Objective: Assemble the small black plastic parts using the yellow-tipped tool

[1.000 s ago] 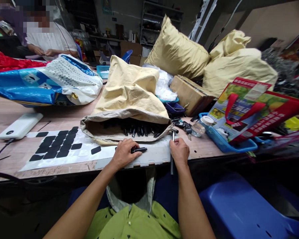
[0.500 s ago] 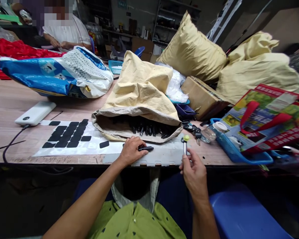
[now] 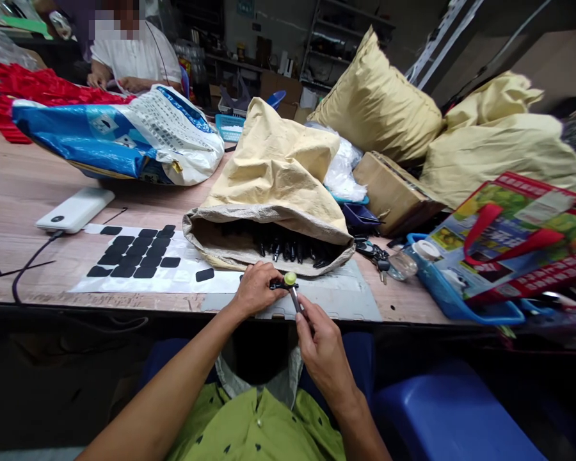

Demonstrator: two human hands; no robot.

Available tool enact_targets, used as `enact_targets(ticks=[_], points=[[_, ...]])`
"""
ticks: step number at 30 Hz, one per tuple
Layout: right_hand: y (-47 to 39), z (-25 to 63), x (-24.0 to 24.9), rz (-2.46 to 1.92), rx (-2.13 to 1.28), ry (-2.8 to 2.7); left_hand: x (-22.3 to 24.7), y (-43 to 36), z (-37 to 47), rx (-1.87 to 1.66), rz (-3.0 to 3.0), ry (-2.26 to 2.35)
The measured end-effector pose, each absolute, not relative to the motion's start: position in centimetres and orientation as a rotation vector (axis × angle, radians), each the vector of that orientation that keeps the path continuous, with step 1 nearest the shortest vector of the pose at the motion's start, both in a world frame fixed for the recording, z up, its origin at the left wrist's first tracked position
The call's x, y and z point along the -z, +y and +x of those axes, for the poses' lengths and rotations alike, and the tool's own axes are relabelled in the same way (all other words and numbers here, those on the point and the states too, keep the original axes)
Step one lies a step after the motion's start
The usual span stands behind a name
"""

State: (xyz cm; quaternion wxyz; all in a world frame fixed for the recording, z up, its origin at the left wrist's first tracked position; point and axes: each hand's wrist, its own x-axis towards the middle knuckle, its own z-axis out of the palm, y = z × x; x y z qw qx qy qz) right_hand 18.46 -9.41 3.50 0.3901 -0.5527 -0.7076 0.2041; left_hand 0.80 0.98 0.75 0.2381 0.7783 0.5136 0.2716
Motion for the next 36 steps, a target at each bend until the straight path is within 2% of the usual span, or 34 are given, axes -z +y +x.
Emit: enact_targets(ticks=[15,24,30,36], points=[[-9.5,19.7,-2.3,-1.535,-0.554,-1.65,-0.8,1.0,0.8,-0.754,2.129,1.393],[-7.9,25.3,-1.7,-1.913,-0.183,-1.477,-0.5,1.1,0.4,-0.726,2.162,1.333],[-7.1,27.3,-0.7,-2.153,-0.084,-1.486,-0.3,1.1,0.2,-0.728,2.158,1.321],[-5.3,26.6,-2.7,-2.366,-0.011,-1.528,-0.2,1.1,0.3,-0.744,2.15,1.337]])
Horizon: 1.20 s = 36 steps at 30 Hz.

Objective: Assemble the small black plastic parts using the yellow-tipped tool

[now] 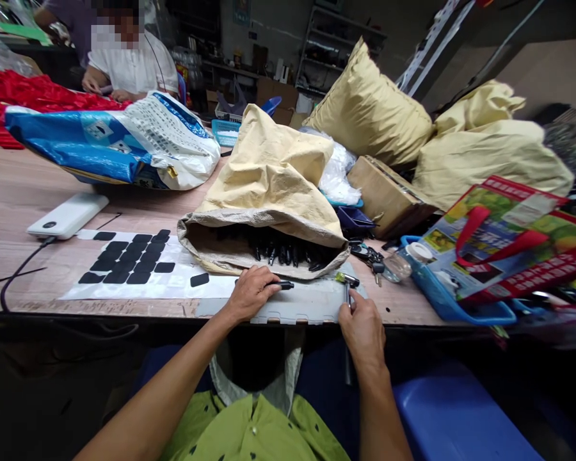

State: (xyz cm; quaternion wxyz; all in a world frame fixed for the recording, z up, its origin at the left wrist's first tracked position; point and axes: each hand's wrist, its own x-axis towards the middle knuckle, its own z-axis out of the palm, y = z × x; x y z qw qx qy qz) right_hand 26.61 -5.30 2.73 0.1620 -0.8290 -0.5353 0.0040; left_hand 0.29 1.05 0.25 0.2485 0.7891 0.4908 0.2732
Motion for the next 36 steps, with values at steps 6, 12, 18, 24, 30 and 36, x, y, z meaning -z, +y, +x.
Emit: enact_targets(ticks=[6,12,18,24,30,36], points=[[-3.1,25.6,-3.9,-2.509,0.017,-1.467,-0.2,1.1,0.3,-0.746,2.154,1.334],[-1.5,26.4,-2.6,-2.379,-0.012,-1.406,-0.3,1.1,0.2,-0.726,2.165,1.336],[-1.3,27.5,-1.2,-2.235,-0.088,-1.292,-0.1,1.1,0.2,-0.749,2.172,1.32],[-1.9,27.5,-1.7,-2.2,-0.066,-1.378,0.2,1.1,0.3,-0.769,2.201,1.315],[-3.6,23.6,-4.3,-1.556,-0.136,-1.919,0.2,0.9,0.3,-0.769,2.314,1.263],[-3.6,20.2,-3.9,-1.456,-0.197,-2.233,0.0,0.3,0.4,-0.811,2.44,1.147]])
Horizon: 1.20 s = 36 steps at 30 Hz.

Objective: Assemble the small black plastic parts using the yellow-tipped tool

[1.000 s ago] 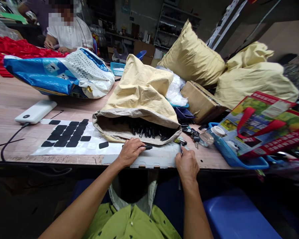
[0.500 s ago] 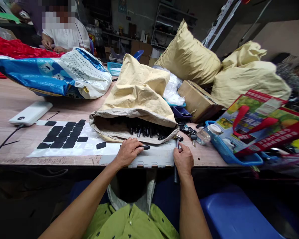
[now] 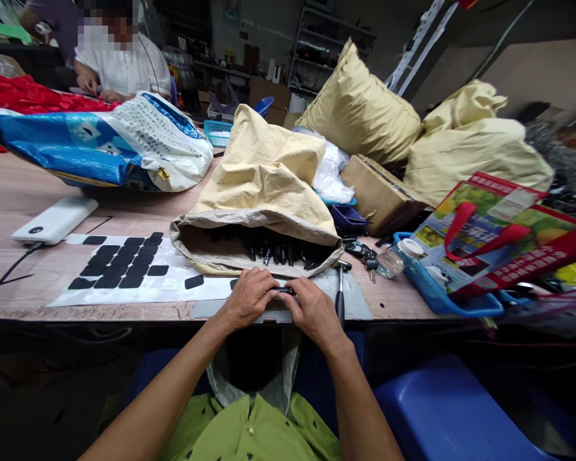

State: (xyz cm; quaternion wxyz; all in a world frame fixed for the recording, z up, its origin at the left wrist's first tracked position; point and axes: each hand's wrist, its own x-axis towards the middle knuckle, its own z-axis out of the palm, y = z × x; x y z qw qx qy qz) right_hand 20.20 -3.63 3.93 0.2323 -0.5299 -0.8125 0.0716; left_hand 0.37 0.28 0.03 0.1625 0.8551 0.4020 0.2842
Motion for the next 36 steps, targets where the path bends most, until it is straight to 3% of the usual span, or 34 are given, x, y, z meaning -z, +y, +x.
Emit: enact_targets(ticks=[19,36], points=[[-3.8,17.6,-1.9,-1.322,-0.069,-2.12,-0.4,-0.9,0.5,-1.038,2.523,1.165],[-4.4,19.2,-0.7,-1.33,-0.369,-1.963,-0.5,-0.9,0.4,-0.891,2.56,1.14]])
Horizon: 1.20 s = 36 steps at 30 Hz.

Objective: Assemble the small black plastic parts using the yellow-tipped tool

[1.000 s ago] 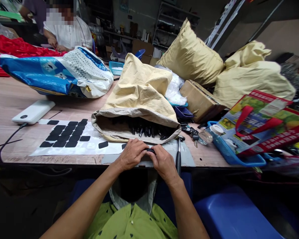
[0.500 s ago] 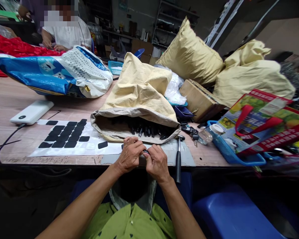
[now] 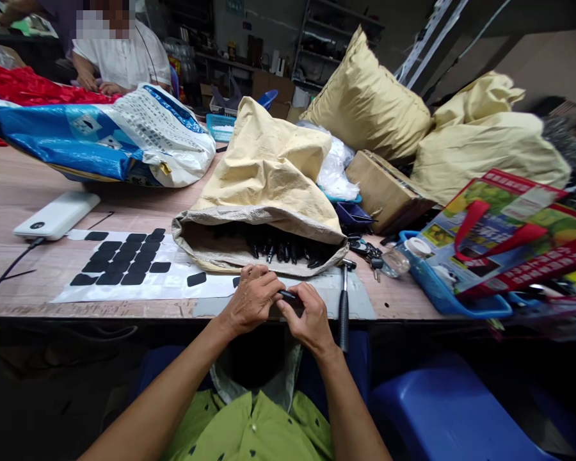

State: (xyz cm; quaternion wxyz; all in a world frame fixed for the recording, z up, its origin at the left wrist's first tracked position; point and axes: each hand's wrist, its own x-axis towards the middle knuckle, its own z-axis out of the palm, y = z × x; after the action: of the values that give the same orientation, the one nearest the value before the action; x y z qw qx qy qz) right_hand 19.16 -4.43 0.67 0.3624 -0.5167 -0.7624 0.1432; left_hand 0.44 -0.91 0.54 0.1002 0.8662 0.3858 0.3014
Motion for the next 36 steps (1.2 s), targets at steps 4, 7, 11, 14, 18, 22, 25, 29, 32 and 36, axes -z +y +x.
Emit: enact_targets(ticks=[4,7,11,14,18,22,25,29,32,36], points=[[-4.48,19.18,-0.32,-1.332,-0.389,-1.934,-0.63,-0.87,0.43,-0.871,2.534,1.131],[-4.57,19.21,-0.15,-1.337,-0.399,-1.921,-0.73,-0.91,0.4,-0.87,2.504,1.121],[-4.66,19.19,0.0,-1.352,-0.382,-1.923,-0.69,-0.92,0.39,-0.884,2.475,1.116],[-4.69,19.13,0.01,-1.369,-0.355,-1.938,-0.51,-0.8,0.39,-0.899,2.457,1.12],[-4.69,19.04,-0.08,-1.374,-0.348,-1.933,-0.29,-0.57,0.34,-0.862,2.456,1.117],[-4.71,18.93,-0.05,-1.372,-0.35,-1.908,-0.28,-0.42,0.23,-0.821,2.445,1.108],[-4.68,18.85,0.01,-1.374,-0.34,-1.909,-0.37,-0.37,0.18,-0.788,2.449,1.083],[-4.49,18.92,0.01,-1.363,-0.321,-1.936,-0.6,-0.43,0.27,-0.741,2.481,1.072],[-4.36,19.13,-0.03,-1.327,-0.311,-1.974,-0.74,-0.56,0.38,-0.695,2.536,1.062],[-4.38,19.24,0.04,-1.303,-0.306,-1.994,-0.67,-0.53,0.44,-0.663,2.568,1.029]])
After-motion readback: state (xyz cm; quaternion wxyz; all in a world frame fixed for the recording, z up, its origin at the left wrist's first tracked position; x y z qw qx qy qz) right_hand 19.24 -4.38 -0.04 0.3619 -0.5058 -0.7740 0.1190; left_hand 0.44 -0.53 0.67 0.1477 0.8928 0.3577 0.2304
